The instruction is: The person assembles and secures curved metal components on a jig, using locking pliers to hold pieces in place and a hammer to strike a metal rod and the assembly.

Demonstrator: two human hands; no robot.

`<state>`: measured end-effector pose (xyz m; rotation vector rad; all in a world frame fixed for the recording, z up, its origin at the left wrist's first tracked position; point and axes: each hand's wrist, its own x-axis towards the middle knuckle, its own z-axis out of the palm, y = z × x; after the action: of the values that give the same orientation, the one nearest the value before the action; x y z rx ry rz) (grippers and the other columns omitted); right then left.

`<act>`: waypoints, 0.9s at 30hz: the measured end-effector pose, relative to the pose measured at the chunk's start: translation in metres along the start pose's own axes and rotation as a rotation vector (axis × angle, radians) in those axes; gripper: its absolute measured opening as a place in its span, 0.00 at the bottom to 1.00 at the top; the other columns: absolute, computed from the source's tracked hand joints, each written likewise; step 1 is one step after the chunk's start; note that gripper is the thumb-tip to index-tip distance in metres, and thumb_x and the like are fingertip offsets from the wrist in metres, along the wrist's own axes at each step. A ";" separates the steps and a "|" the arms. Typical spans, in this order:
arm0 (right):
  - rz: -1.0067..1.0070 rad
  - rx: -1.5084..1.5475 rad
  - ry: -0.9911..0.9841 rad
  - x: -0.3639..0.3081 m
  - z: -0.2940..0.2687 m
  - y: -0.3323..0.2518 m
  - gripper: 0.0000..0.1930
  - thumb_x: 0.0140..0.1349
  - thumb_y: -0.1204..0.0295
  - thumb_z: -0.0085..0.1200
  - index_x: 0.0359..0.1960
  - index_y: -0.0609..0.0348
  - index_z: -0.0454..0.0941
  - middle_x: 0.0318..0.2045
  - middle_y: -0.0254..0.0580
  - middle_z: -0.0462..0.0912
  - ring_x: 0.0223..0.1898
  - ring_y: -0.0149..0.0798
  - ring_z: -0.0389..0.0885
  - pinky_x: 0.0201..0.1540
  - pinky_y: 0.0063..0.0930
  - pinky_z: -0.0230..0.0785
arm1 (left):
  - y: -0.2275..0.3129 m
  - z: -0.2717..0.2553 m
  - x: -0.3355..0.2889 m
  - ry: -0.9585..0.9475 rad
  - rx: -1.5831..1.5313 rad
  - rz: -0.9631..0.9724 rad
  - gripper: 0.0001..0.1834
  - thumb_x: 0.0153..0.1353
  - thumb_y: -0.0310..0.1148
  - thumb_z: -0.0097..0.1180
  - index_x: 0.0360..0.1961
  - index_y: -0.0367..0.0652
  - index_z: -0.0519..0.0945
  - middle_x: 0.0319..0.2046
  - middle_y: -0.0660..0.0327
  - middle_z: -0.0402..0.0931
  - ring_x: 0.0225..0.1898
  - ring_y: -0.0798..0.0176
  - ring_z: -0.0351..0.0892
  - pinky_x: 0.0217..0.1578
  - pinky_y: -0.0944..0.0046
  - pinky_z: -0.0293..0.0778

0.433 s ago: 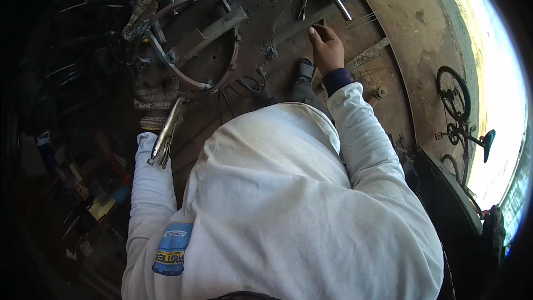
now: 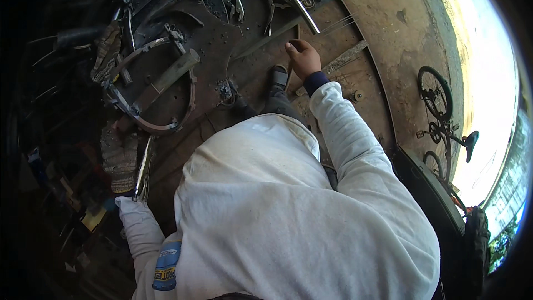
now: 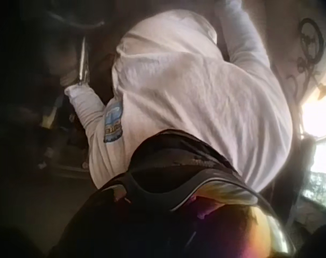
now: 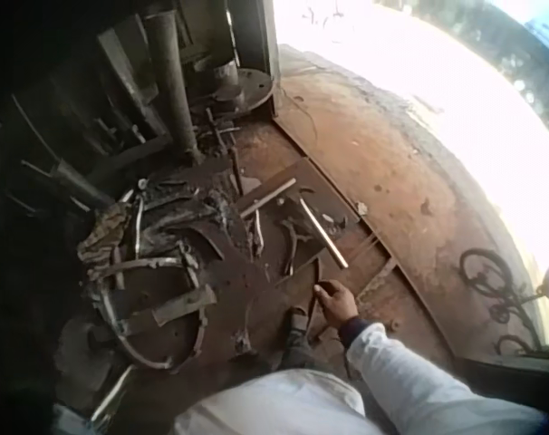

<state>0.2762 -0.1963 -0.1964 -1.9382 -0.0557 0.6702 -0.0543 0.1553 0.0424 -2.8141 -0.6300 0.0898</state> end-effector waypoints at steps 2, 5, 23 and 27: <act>0.114 -0.072 -0.036 0.019 -0.006 0.026 0.20 0.63 0.57 0.56 0.46 0.62 0.81 0.41 0.49 0.85 0.45 0.44 0.83 0.50 0.33 0.72 | 0.007 -0.019 -0.001 -0.054 -0.493 -0.270 0.25 0.63 0.36 0.58 0.58 0.38 0.72 0.56 0.54 0.73 0.55 0.55 0.75 0.55 0.55 0.72; 0.171 -0.111 -0.098 0.044 -0.002 0.057 0.22 0.62 0.55 0.56 0.47 0.62 0.81 0.40 0.50 0.85 0.44 0.46 0.83 0.49 0.35 0.72 | -0.012 -0.015 -0.026 -0.076 -0.778 -0.514 0.25 0.60 0.28 0.60 0.58 0.40 0.71 0.56 0.56 0.73 0.54 0.60 0.75 0.53 0.59 0.73; 0.132 -0.635 -0.400 0.123 0.128 -0.009 0.26 0.62 0.50 0.51 0.49 0.61 0.79 0.48 0.60 0.80 0.52 0.56 0.79 0.57 0.43 0.70 | 0.005 0.193 -0.367 -1.107 -2.279 -1.268 0.31 0.73 0.37 0.29 0.73 0.36 0.42 0.74 0.65 0.39 0.74 0.69 0.39 0.73 0.69 0.42; -0.010 -0.580 -0.151 0.172 0.132 -0.013 0.24 0.59 0.53 0.55 0.48 0.59 0.80 0.47 0.57 0.81 0.51 0.56 0.79 0.56 0.43 0.70 | 0.061 0.207 -0.276 -0.592 -2.132 -1.521 0.29 0.72 0.36 0.32 0.70 0.36 0.45 0.72 0.64 0.42 0.71 0.67 0.43 0.70 0.68 0.45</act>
<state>0.3613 -0.0254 -0.2990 -2.4302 -0.3910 0.8594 -0.3028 0.0325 -0.1722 0.4188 1.3865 0.0508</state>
